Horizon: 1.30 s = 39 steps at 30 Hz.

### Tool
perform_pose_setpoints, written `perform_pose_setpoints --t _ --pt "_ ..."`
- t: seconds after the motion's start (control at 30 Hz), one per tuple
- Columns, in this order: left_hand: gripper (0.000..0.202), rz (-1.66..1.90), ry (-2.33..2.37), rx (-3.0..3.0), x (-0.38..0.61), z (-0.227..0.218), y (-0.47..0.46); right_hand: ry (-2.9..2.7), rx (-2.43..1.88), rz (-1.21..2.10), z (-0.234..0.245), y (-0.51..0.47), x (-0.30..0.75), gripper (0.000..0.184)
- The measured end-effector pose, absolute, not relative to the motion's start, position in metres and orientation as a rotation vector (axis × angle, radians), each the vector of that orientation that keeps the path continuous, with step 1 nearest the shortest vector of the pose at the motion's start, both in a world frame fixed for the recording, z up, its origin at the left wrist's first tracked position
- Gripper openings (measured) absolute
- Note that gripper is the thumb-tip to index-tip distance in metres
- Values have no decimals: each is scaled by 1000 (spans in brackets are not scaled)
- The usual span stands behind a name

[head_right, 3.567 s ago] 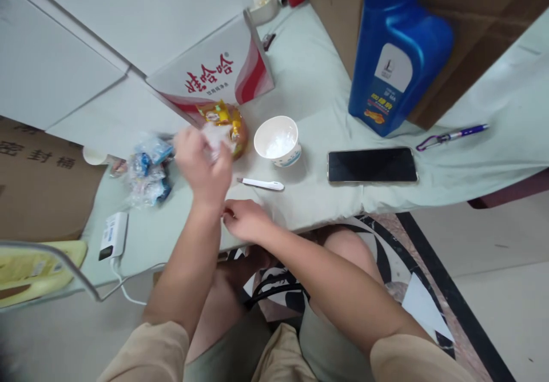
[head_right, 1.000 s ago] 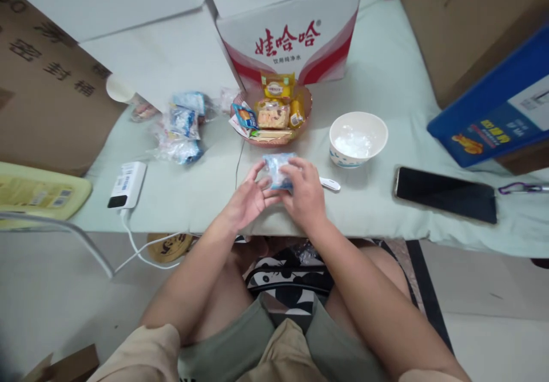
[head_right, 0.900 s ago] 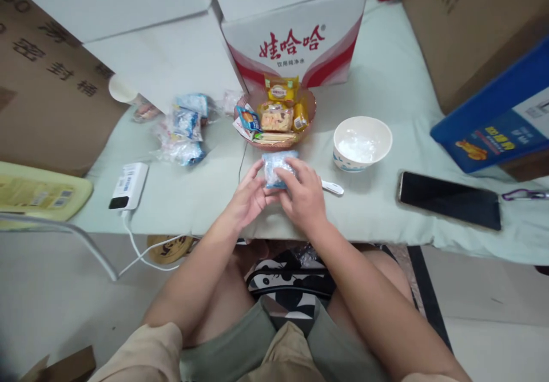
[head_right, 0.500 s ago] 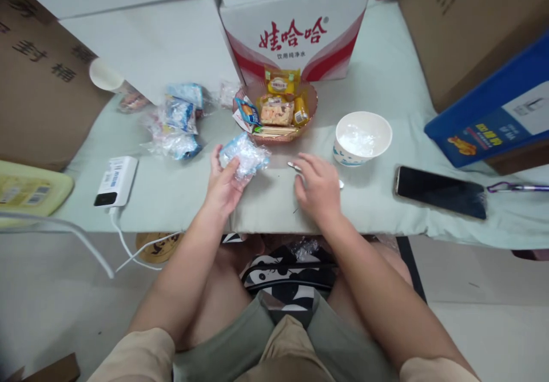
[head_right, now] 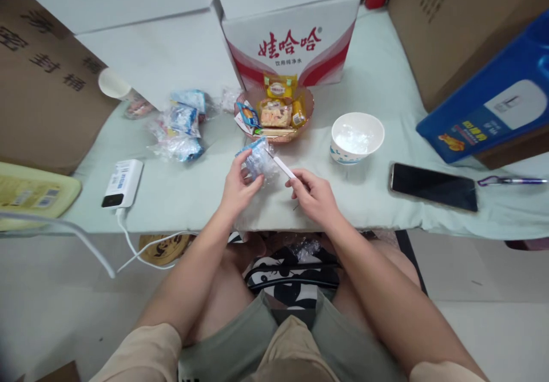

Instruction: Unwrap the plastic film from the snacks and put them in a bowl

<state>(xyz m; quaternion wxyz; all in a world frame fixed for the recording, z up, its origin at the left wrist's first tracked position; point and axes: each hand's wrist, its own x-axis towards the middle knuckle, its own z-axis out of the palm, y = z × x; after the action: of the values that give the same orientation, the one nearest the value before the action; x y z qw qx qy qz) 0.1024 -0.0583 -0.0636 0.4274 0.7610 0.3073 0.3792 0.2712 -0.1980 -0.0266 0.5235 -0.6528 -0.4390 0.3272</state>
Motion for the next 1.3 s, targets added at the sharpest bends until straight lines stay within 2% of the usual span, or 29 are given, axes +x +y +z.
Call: perform_pose_setpoints --t 0.27,0.4,0.53,0.63,0.8,0.87,0.93,0.97,1.17,1.23,1.3 --pt "76 1158 775 1512 107 -55 -52 -1214 -1742 772 -32 -194 268 35" --pt "79 1216 859 1339 94 -49 -48 -1306 -1968 530 -34 -200 283 34" --pt "66 896 758 1759 89 -54 -62 -1320 -2221 148 -38 -203 300 34" --pt "53 800 746 2135 90 -54 -69 -1346 -2146 -31 -43 -202 304 34" --pt "66 761 473 2428 91 -42 -66 -1439 -1973 22 -49 -200 296 36" --pt "50 682 411 2414 93 -40 -66 -1466 -1917 45 -49 -199 293 36" --pt "29 706 500 2270 94 -39 -67 -1502 -1854 73 -49 -198 291 36" --pt "25 746 580 2138 95 -39 -67 -1531 -1814 97 -48 -198 289 37" --pt "35 810 802 1036 97 -26 -65 -1657 -1593 335 -50 -196 281 53" --pt "34 839 814 904 96 -22 -62 -1659 -1605 357 -50 -196 280 43" --pt "32 912 863 867 95 -21 -57 -1658 -1610 328 -47 -197 281 25"
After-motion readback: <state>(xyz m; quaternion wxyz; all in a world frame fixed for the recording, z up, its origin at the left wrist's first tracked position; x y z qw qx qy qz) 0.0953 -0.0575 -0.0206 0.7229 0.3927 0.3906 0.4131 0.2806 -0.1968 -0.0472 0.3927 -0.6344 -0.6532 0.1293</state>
